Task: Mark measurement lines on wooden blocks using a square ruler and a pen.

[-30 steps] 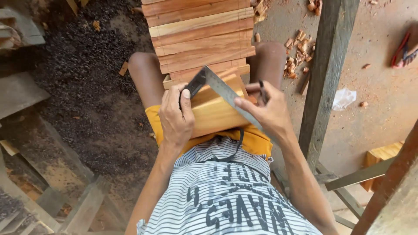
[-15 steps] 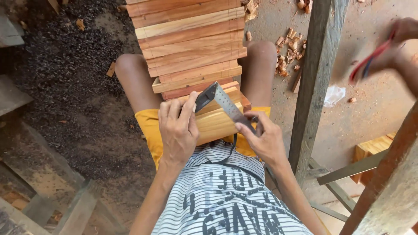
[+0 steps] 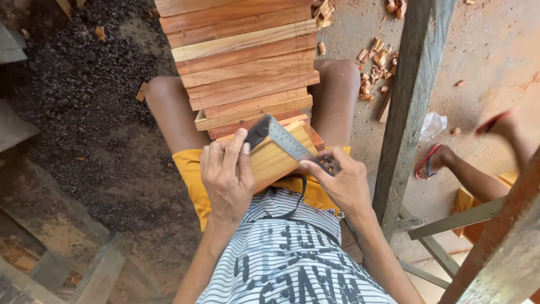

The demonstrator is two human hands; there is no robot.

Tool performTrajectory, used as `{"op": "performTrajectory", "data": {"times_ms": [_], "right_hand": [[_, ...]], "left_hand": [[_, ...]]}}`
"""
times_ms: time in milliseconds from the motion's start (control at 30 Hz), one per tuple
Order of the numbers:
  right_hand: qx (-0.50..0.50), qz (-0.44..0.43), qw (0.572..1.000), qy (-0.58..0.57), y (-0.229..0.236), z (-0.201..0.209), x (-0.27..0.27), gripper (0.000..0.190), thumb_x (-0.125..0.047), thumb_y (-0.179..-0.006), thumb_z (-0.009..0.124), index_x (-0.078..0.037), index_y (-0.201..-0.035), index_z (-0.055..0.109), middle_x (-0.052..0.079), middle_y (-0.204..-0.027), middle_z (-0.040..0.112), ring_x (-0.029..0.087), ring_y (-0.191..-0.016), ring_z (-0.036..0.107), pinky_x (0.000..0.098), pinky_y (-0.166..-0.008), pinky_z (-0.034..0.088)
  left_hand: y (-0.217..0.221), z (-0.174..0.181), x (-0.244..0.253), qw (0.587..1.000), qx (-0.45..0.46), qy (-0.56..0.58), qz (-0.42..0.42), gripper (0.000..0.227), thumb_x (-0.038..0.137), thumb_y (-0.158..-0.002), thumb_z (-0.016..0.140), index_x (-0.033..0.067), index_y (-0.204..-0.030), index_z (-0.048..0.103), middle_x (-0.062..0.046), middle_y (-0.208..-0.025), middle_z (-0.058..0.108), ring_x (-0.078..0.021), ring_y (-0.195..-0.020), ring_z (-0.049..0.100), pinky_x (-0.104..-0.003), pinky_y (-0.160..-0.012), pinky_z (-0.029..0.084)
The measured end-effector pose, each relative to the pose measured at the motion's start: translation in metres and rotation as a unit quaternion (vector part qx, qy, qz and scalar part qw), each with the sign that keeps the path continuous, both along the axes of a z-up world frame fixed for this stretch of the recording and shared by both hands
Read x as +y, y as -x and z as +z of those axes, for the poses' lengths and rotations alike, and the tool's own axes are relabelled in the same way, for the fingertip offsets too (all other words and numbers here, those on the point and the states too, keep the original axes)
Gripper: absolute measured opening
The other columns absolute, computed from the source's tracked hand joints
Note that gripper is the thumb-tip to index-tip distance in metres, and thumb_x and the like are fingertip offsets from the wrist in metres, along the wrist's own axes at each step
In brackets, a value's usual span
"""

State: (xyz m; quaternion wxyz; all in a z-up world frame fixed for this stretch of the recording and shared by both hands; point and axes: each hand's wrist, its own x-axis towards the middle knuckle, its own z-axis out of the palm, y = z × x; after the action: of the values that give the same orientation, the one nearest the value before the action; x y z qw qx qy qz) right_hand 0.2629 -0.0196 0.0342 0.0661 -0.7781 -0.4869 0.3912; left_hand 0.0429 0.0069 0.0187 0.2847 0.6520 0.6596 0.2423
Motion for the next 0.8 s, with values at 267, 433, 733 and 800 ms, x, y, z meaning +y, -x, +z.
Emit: {"op": "performTrajectory", "data": {"times_ms": [267,433,733,800], "right_hand": [[0.026,0.003,0.993,-0.114,-0.016,0.001,-0.026,0.028,-0.028,-0.104,0.066,-0.002,-0.111,0.072,0.01,-0.093,0.073,0.014,-0.08,0.068,0.0277,-0.074,0.053],[0.167,-0.109,0.959,-0.202,-0.025,0.033,-0.004,0.07,-0.057,-0.113,0.032,0.004,-0.121,0.068,0.017,-0.106,0.069,0.022,-0.096,0.069,0.0328,-0.092,0.056],[0.205,0.06,0.959,-0.187,0.001,0.025,0.018,0.028,-0.019,-0.105,0.062,0.006,-0.118,0.065,0.023,-0.119,0.072,0.031,-0.114,0.073,0.0387,-0.103,0.059],[0.205,0.076,0.957,-0.19,0.005,0.021,0.019,0.021,-0.004,-0.1,0.067,0.006,-0.118,0.063,0.025,-0.121,0.071,0.033,-0.116,0.072,0.0398,-0.105,0.057]], "left_hand": [[-0.002,-0.015,-0.009,0.998,0.002,-0.049,-0.03,0.038,0.024,-0.09,0.086,0.0117,-0.124,0.073,-0.003,-0.094,0.062,-0.0203,-0.086,0.056,-0.037,-0.076,0.039],[0.0,-0.018,-0.007,0.998,0.0,-0.056,-0.043,0.039,0.024,-0.089,0.089,0.0115,-0.122,0.074,-0.004,-0.094,0.062,-0.0212,-0.082,0.055,-0.037,-0.073,0.036],[0.002,-0.016,-0.008,0.997,-0.007,-0.051,-0.052,0.041,0.025,-0.089,0.088,0.0142,-0.125,0.074,-0.004,-0.097,0.062,-0.0213,-0.083,0.055,-0.038,-0.074,0.037],[0.002,-0.017,-0.007,0.997,-0.007,-0.051,-0.054,0.04,0.026,-0.09,0.088,0.0146,-0.125,0.073,-0.004,-0.097,0.062,-0.0215,-0.083,0.056,-0.038,-0.075,0.038]]}}
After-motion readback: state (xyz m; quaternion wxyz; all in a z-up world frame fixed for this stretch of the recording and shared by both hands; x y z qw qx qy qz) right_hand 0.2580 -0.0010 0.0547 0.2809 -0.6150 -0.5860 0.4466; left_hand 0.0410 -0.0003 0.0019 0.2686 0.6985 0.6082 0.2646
